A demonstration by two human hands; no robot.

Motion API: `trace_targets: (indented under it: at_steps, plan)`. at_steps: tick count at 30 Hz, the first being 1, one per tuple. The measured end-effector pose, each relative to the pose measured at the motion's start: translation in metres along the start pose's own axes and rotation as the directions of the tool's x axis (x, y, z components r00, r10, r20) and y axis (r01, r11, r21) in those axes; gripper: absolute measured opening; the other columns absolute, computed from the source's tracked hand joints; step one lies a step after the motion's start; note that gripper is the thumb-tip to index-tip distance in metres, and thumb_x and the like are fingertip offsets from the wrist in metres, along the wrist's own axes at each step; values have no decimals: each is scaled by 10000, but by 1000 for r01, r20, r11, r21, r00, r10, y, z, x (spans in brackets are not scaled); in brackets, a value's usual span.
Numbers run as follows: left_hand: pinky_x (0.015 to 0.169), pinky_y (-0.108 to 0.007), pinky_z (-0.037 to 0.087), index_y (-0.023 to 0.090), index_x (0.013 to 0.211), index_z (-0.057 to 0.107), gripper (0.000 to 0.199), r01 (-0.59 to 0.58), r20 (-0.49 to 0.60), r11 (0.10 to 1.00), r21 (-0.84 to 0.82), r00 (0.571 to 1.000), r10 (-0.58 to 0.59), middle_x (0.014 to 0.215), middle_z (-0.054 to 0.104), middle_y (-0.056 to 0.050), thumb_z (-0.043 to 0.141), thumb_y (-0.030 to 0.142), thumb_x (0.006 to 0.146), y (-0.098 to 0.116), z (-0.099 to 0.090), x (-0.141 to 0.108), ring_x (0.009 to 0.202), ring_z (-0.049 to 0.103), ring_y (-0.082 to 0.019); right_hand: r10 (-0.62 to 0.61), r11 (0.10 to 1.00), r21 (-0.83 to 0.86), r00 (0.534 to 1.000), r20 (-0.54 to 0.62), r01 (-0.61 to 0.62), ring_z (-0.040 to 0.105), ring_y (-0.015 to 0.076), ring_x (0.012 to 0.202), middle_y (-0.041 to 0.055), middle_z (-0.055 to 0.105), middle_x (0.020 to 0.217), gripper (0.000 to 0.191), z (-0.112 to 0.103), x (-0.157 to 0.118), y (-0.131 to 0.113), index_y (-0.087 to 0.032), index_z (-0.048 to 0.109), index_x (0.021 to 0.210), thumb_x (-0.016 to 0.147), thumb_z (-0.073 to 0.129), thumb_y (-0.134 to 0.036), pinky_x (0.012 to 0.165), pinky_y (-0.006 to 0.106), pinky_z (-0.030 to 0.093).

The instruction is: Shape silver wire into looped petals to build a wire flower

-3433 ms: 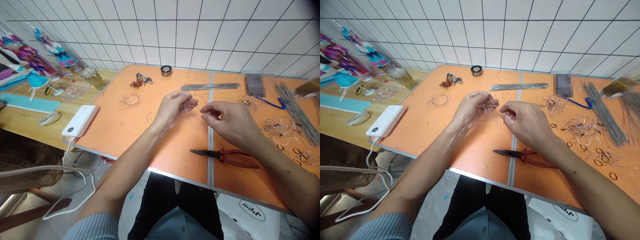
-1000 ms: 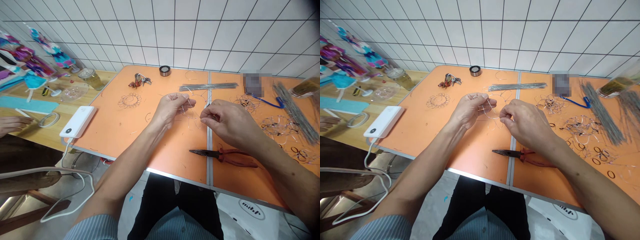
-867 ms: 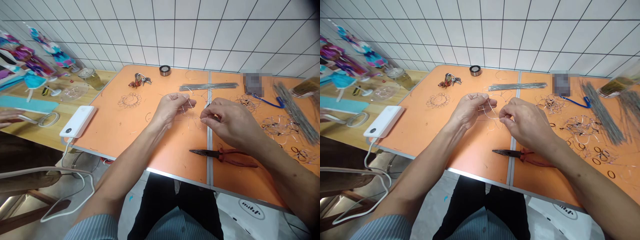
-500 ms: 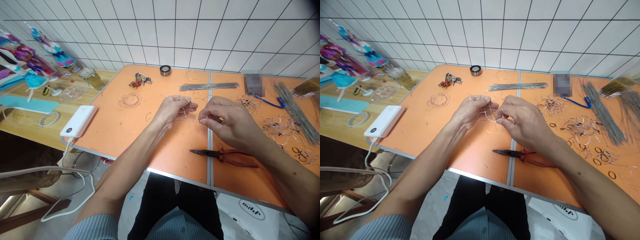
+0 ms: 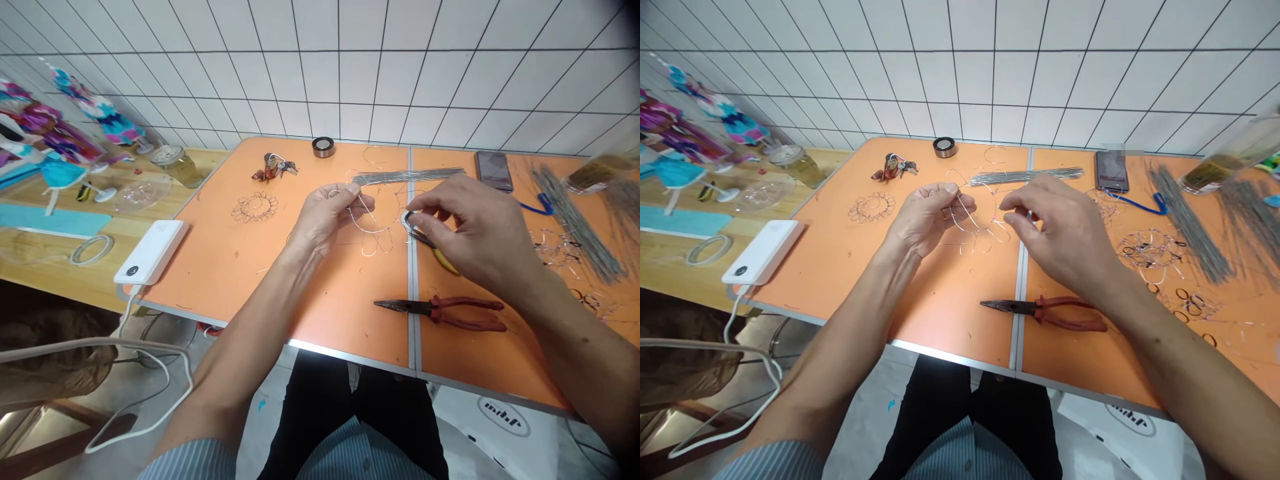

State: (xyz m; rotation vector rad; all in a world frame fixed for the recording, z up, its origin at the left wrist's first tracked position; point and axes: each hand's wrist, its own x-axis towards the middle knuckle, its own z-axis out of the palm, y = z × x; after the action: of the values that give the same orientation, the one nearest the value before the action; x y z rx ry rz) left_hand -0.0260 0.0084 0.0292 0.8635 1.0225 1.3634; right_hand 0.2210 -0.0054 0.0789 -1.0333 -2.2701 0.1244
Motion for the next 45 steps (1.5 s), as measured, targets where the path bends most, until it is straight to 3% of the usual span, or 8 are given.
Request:
trace_targets:
  at_steps: [5,10,17,29,32,36,39,45]
  plan:
    - [1076,-390,620,227,857,726,448,-77,-66,997,11,995,78,910,860,-45,991,588,865,0,2,-2,1034,851,-221,195,978,-66,981,-21,-196,728,284,799,75,826,930,143,-20,-10,16,-300,784,941,1036,685,-262,768,450,516]
    - [1086,-366,606,241,881,748,370,-189,-103,982,5,977,189,933,856,-26,979,529,905,-4,11,-10,1035,827,-192,341,933,107,939,35,-343,772,268,809,61,878,980,137,-3,-20,2,-274,846,1005,1030,715,-307,739,413,554]
    - [1080,-341,595,242,888,753,334,-285,-90,959,15,954,285,942,853,-19,945,510,942,-12,15,-11,995,801,-170,215,972,-87,976,-30,-217,782,272,962,84,868,1089,230,32,-7,-21,-257,864,1224,1089,686,-311,714,380,463]
    - [1066,-342,607,216,877,758,337,-214,-29,977,-6,976,214,927,864,-51,956,483,932,-14,15,-7,975,827,-182,77,935,-340,993,-93,-104,741,241,870,74,829,955,291,43,-11,-10,-236,837,1047,1140,563,-266,616,370,295]
    - [1021,-349,629,210,882,774,312,-231,13,973,-16,973,231,913,869,-60,972,450,914,-16,12,-3,943,839,-192,92,971,-200,977,-193,-131,733,237,830,65,841,940,222,47,-9,-5,-240,836,1016,1098,630,-252,652,378,389]
    - [986,-346,636,218,889,786,323,-320,-15,947,-18,947,320,885,861,-49,993,465,898,-19,12,-1,933,841,-196,289,939,262,925,-247,-223,712,220,760,43,851,931,117,47,-3,-8,-271,851,979,1005,743,-237,706,389,535]
    - [988,-359,639,226,892,781,364,-363,-11,932,-23,932,363,867,855,-36,1009,509,883,-21,15,-2,940,852,-209,495,747,597,844,-206,-292,696,207,734,31,814,882,15,47,3,-13,-279,844,954,947,831,-281,654,370,552]
    - [969,-345,623,226,912,779,366,-390,-29,921,-8,920,390,838,838,-15,995,521,897,-24,18,-6,927,860,-203,655,345,906,754,-47,-244,579,126,642,-20,733,856,307,55,11,-17,-285,735,999,796,965,-309,538,288,452]
